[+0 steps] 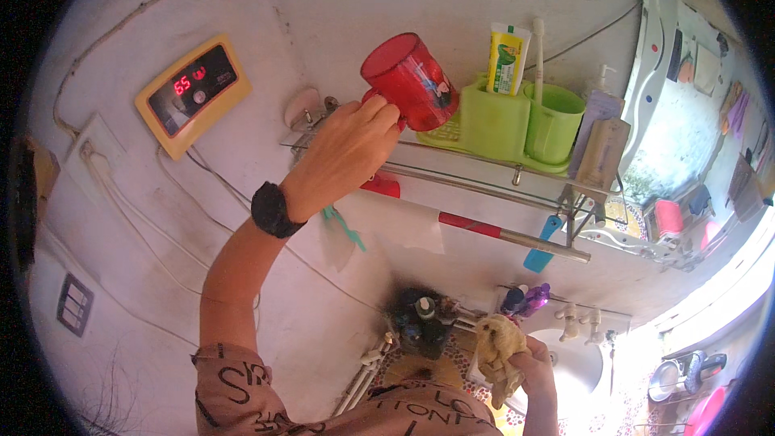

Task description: The person washes a pink cup in a sink, wipes a wall-mounted metal shelf and the surrounding wall with a cloth, and organizes toothbrushes and cups on the shelf.

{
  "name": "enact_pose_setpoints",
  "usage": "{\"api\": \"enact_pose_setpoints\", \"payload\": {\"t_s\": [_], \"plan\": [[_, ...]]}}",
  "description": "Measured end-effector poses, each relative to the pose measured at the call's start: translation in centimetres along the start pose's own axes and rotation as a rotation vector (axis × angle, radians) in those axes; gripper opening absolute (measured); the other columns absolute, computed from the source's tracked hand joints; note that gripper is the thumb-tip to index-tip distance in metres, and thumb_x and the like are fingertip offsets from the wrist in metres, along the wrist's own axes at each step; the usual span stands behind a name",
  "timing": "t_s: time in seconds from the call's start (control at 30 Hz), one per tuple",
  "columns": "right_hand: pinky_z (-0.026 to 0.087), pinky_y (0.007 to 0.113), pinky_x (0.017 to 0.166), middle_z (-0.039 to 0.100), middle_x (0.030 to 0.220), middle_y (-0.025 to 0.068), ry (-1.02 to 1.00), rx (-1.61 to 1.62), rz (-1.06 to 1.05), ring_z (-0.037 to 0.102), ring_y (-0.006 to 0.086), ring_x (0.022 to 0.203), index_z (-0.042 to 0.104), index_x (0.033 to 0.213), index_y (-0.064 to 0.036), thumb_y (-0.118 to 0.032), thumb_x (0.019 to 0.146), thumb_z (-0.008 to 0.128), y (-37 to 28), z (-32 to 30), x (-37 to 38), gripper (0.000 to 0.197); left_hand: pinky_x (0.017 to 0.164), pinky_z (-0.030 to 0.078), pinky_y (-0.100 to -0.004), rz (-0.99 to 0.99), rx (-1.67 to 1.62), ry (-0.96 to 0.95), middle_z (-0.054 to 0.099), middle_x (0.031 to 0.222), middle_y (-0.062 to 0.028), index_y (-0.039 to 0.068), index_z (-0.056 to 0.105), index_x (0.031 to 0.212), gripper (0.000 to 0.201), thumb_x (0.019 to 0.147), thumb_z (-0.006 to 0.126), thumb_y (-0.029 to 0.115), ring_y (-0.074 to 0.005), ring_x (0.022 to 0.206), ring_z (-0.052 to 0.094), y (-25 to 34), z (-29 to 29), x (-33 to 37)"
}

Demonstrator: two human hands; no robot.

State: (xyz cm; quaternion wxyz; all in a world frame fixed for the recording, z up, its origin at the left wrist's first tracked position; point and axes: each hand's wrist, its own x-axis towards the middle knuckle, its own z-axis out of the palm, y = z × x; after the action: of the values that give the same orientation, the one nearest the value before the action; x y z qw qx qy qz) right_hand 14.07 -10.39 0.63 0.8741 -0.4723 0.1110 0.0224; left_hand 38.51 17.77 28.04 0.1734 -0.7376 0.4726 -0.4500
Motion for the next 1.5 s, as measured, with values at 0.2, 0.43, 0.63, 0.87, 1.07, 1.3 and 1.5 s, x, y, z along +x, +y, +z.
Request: {"api": "enact_pose_setpoints", "payload": {"t_s": [0.2, 0.43, 0.63, 0.87, 1.07, 1.3, 1.5], "plan": [[0.054, 0.031, 0.076, 0.065, 0.097, 0.0167, 0.087, -0.048, -0.027, 0.066, 0.0227, 0.083, 0.058, 0.107, 0.0099, 0.006, 0.071, 0.052, -0.7, -0.8, -0.5, 0.037, 0.071, 0.043, -0.0288, 0.106, 0.007, -0.124, 0.048, 0.079, -0.0039, 0.008, 0.057, 0.064, 0.005, 0.068, 0.057, 0.01, -0.0181, 0.084, 0.048, 0.4, 1.2, 1.1], [0.054, 0.03, 0.072, 0.065, 0.096, 0.016, 0.124, -0.069, -0.038, 0.066, 0.0222, 0.079, 0.059, 0.105, 0.0087, 0.005, 0.072, 0.047, -0.8, -0.9, -0.3, 0.035, 0.072, 0.041, -0.0285, 0.174, 0.119, -0.024, 0.046, 0.076, -0.0037, 0.01, 0.055, 0.06, 0.007, 0.067, 0.057, 0.009, -0.0177, 0.083, 0.046, -0.1, 3.5, 1.7], [0.053, 0.031, 0.075, 0.064, 0.098, 0.0174, 0.109, -0.092, -0.011, 0.065, 0.0233, 0.084, 0.057, 0.108, 0.0108, 0.005, 0.071, 0.047, -0.6, -1.0, -0.3, 0.039, 0.071, 0.041, -0.0279, 0.212, 0.065, 0.012, 0.046, 0.075, -0.0024, 0.01, 0.051, 0.058, 0.011, 0.067, 0.057, 0.01, -0.0168, 0.081, 0.047, -0.6, 3.9, 2.6], [0.054, 0.032, 0.075, 0.065, 0.097, 0.0171, 0.11, -0.065, 0.014, 0.065, 0.0239, 0.083, 0.058, 0.108, 0.0094, 0.006, 0.072, 0.047, -0.4, -0.4, -0.3, 0.037, 0.068, 0.042, -0.028, 0.235, 0.021, 0.158, 0.046, 0.075, -0.0021, 0.011, 0.048, 0.061, 0.012, 0.069, 0.057, 0.011, -0.0165, 0.081, 0.048, -0.4, 3.1, 2.7], [0.053, 0.032, 0.077, 0.063, 0.101, 0.016, 0.044, -0.119, -0.052, 0.064, 0.0235, 0.087, 0.054, 0.113, 0.008, 0.004, 0.073, 0.046, -1.5, 1.4, 0.4, 0.04, 0.071, 0.044, -0.0308, 0.174, -0.161, 0.25, 0.051, 0.082, -0.0051, 0.006, 0.057, 0.077, 0.008, 0.07, 0.059, 0.011, -0.0209, 0.085, 0.051, 0.6, 1.6, 2.0], [0.047, 0.03, 0.085, 0.056, 0.11, 0.0093, 0.168, -0.187, -0.364, 0.056, 0.0191, 0.1, 0.049, 0.122, -0.0005, 0.002, 0.075, 0.053, -1.9, 4.5, 3.1, 0.047, 0.083, 0.045, -0.0341, -0.514, -1.583, -0.074, 0.052, 0.114, -0.0141, 0.008, 0.043, 0.13, 0.055, 0.084, 0.066, 0.027, -0.0263, 0.103, 0.052, 15.8, -0.2, -3.4], [0.046, 0.03, 0.083, 0.055, 0.114, 0.015, -0.129, -1.05, -0.789, 0.056, 0.0244, 0.101, 0.051, 0.118, 0.0008, -0.005, 0.079, 0.062, -6.2, 9.8, 3.7, 0.041, 0.093, 0.045, -0.0319, -0.659, -2.03, 0.117, 0.044, 0.125, -0.0068, 0.009, 0.027, 0.141, 0.063, 0.089, 0.061, 0.021, -0.0162, 0.115, 0.045, 23.9, 2.7, -4.4]]}}
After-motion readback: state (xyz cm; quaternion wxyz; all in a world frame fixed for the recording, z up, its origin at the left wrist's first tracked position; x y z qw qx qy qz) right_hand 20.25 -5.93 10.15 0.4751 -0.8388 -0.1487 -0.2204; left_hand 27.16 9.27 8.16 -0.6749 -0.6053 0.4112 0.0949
